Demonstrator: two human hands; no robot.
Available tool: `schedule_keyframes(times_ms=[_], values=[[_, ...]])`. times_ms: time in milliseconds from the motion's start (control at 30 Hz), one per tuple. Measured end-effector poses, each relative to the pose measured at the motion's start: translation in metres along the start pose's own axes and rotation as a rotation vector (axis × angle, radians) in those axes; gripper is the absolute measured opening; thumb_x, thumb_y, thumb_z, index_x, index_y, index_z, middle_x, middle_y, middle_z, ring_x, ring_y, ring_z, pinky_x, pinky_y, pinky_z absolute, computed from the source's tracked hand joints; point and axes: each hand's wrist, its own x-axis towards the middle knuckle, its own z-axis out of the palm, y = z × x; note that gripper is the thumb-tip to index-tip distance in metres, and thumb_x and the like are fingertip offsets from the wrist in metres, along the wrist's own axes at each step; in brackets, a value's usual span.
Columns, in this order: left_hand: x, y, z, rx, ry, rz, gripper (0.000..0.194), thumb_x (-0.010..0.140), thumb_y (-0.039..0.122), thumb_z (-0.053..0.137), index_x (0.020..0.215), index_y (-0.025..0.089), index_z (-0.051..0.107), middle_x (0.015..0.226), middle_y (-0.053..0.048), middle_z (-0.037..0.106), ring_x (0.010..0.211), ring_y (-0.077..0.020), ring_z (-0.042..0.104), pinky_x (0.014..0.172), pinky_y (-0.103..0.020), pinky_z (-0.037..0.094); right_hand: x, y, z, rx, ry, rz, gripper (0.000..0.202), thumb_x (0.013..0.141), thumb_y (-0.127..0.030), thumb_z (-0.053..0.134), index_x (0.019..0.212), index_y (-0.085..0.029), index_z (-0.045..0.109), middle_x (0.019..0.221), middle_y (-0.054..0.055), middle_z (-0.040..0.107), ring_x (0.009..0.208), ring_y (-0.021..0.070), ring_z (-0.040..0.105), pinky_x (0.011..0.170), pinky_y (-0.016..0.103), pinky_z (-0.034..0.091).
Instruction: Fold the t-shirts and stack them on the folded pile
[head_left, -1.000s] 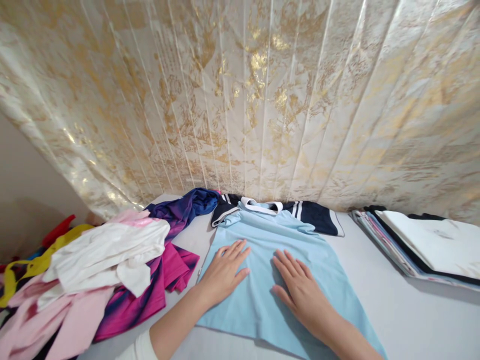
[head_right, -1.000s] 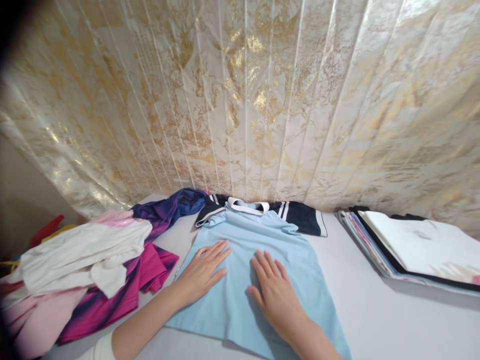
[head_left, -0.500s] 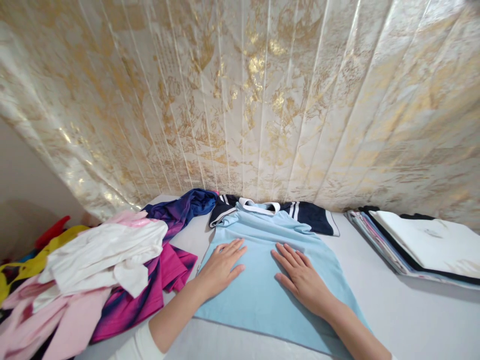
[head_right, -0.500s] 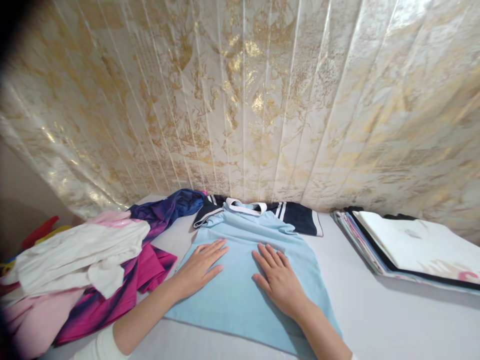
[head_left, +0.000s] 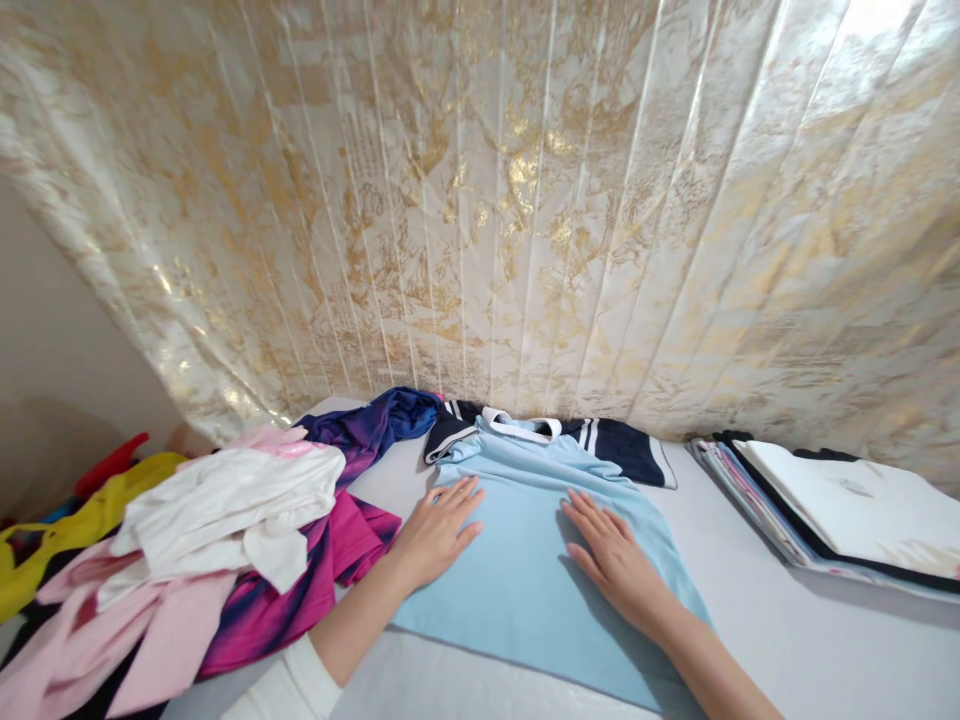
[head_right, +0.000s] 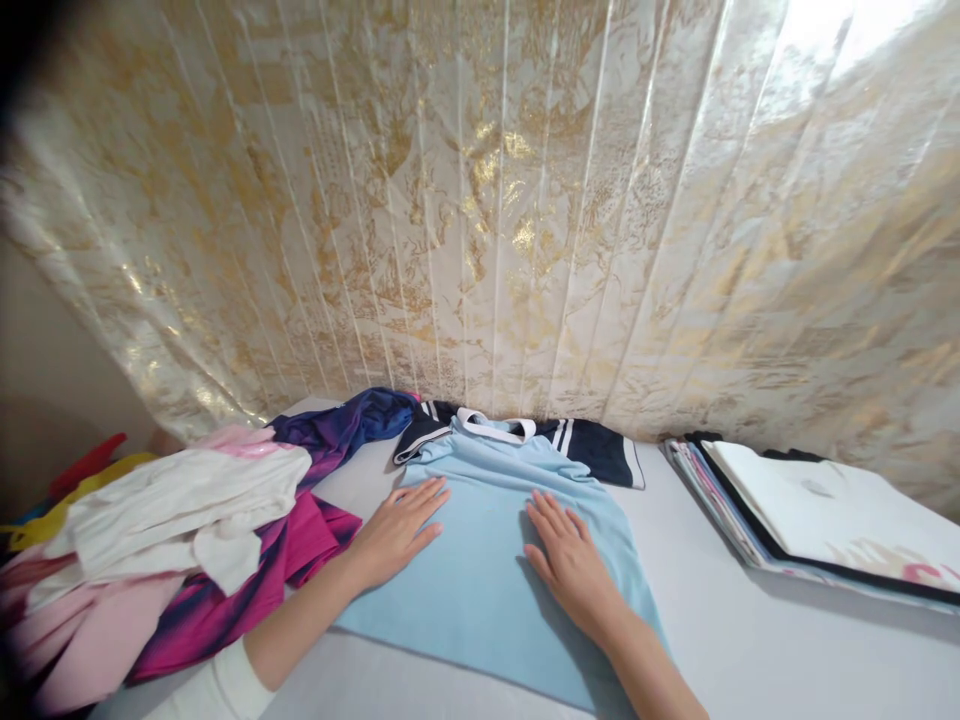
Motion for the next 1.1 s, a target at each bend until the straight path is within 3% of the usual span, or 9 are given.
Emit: schedule_keyframes(times_ms=[133, 200, 267, 400, 633, 767, 967, 1100], values=[[0.000, 0.001, 0.002, -0.011, 0.001, 0.000, 0.045, 0.100, 0.039, 0.037, 0.142, 0.023, 0.038, 0.152, -0.007, 0.031, 0.140, -0.0206, 0.026, 0.110, -0.041, 0.025, 0.005, -0.068, -0.011, 0.209, -0.119, -0.279, 0.050, 0.097, -0.032, 0.037, 0.146, -0.024, 0.034, 0.152, 0.007, 0.034, 0.137, 0.0193, 0.035, 0.110, 0.037, 0.034], [0.001, 0.000, 0.001, -0.022, -0.006, -0.001, 0.046, 0.100, 0.039, 0.038, 0.142, 0.022, 0.038, 0.152, -0.008, 0.030, 0.140, -0.0207, 0.026, 0.110, -0.042, 0.025, 0.010, -0.081, -0.009, 0.245, -0.188, -0.344, 0.052, 0.096, -0.035, 0.039, 0.147, -0.025, 0.033, 0.152, 0.005, 0.033, 0.137, 0.0188, 0.035, 0.110, 0.036, 0.033], [0.002, -0.003, 0.000, -0.039, -0.012, 0.002, 0.044, 0.100, 0.038, 0.038, 0.141, 0.023, 0.040, 0.151, -0.006, 0.032, 0.140, -0.0192, 0.027, 0.111, -0.040, 0.026, 0.016, -0.073, -0.002, 0.198, -0.193, -0.250, 0.052, 0.096, -0.040, 0.039, 0.146, -0.025, 0.035, 0.153, 0.005, 0.032, 0.140, 0.0216, 0.030, 0.112, 0.041, 0.030], [0.003, -0.012, -0.003, -0.066, -0.012, -0.019, 0.039, 0.100, 0.029, 0.035, 0.138, 0.026, 0.045, 0.148, -0.003, 0.040, 0.137, -0.0158, 0.033, 0.109, -0.036, 0.030, 0.023, -0.035, 0.016, 0.078, -0.116, -0.032, 0.051, 0.097, -0.045, 0.036, 0.144, -0.027, 0.037, 0.153, 0.004, 0.031, 0.142, 0.0235, 0.025, 0.112, 0.047, 0.027], [-0.004, -0.019, -0.004, -0.057, -0.015, -0.047, 0.039, 0.099, 0.029, 0.037, 0.137, 0.025, 0.046, 0.149, -0.005, 0.039, 0.138, -0.0191, 0.032, 0.109, -0.040, 0.029, 0.020, -0.022, 0.019, 0.055, -0.082, -0.075, 0.052, 0.097, -0.050, 0.033, 0.145, -0.032, 0.033, 0.154, 0.002, 0.029, 0.142, 0.0217, 0.025, 0.113, 0.046, 0.026], [-0.006, -0.019, -0.006, -0.053, -0.009, -0.047, 0.038, 0.099, 0.032, 0.040, 0.135, 0.026, 0.047, 0.147, -0.004, 0.041, 0.136, -0.0189, 0.034, 0.109, -0.039, 0.029, 0.011, -0.009, 0.017, 0.007, -0.081, -0.023, 0.055, 0.096, -0.054, 0.031, 0.146, -0.030, 0.033, 0.154, 0.003, 0.028, 0.142, 0.0222, 0.024, 0.113, 0.046, 0.025], [-0.018, -0.022, -0.015, -0.019, 0.055, -0.175, 0.035, 0.093, 0.016, 0.043, 0.124, 0.025, 0.055, 0.131, -0.005, 0.055, 0.120, -0.0210, 0.049, 0.099, -0.038, 0.041, 0.000, 0.000, 0.015, -0.059, -0.086, 0.000, 0.059, 0.095, -0.057, 0.030, 0.147, -0.029, 0.031, 0.155, 0.003, 0.024, 0.142, 0.0237, 0.022, 0.113, 0.048, 0.027], [-0.034, -0.018, -0.022, 0.027, 0.035, -0.240, 0.036, 0.087, 0.009, 0.045, 0.117, 0.024, 0.059, 0.127, -0.006, 0.057, 0.116, -0.0244, 0.051, 0.094, -0.041, 0.044, -0.007, -0.001, 0.017, -0.070, -0.065, -0.020, 0.058, 0.095, -0.056, 0.033, 0.147, -0.030, 0.029, 0.155, 0.002, 0.025, 0.141, 0.0250, 0.025, 0.112, 0.049, 0.029]])
